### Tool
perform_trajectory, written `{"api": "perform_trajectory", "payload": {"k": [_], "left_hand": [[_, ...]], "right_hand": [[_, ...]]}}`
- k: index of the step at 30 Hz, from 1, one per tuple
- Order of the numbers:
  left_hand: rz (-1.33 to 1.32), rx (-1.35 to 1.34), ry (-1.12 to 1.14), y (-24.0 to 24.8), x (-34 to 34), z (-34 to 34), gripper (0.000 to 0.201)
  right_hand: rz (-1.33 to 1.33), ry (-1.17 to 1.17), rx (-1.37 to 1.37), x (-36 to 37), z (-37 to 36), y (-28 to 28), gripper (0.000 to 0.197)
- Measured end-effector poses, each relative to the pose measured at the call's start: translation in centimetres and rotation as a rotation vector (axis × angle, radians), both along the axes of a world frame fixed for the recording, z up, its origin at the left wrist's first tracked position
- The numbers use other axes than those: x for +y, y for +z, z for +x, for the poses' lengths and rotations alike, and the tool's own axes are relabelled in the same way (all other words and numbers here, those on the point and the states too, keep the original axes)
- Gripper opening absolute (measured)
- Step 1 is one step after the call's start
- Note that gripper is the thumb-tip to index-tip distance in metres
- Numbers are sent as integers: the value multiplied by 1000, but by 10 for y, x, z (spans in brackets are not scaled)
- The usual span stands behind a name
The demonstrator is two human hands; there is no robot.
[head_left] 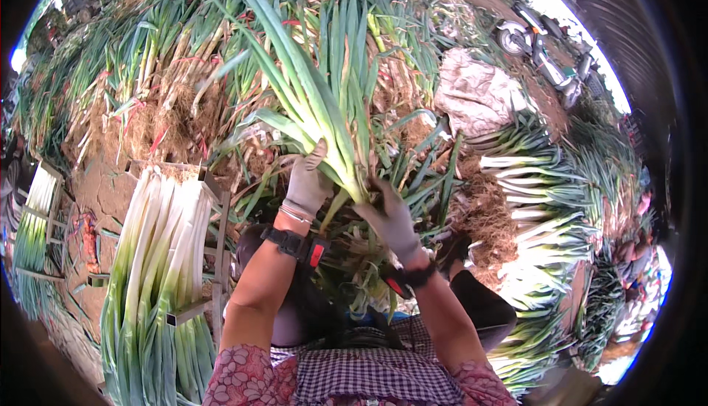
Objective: The person peels the outer layers from individual leeks by hand and places the cleaned leeks onto a pile. They repeat this process, picking up leeks from a large pile and cleaning them one by one.
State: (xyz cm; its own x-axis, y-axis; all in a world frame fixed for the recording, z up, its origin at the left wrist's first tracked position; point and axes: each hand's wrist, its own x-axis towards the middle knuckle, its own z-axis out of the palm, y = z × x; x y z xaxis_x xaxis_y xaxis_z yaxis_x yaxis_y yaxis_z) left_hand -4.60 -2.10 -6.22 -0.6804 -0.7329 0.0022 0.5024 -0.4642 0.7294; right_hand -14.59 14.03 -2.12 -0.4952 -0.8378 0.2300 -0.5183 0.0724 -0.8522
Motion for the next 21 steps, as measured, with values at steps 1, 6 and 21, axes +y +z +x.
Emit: {"api": "perform_trajectory", "payload": {"k": [1, 6, 21], "left_hand": [[-47, -12, 16, 7, 4, -5, 36], [102, 22, 57, 12, 2, 5, 28], [-15, -130, 99, 7, 49, -7, 18]], "right_hand": [[-3, -10, 10, -20, 2, 1, 51], [-194, 52, -835, -68, 24, -32, 40], [-188, -86, -800, -19, 19, -107, 35]]}}
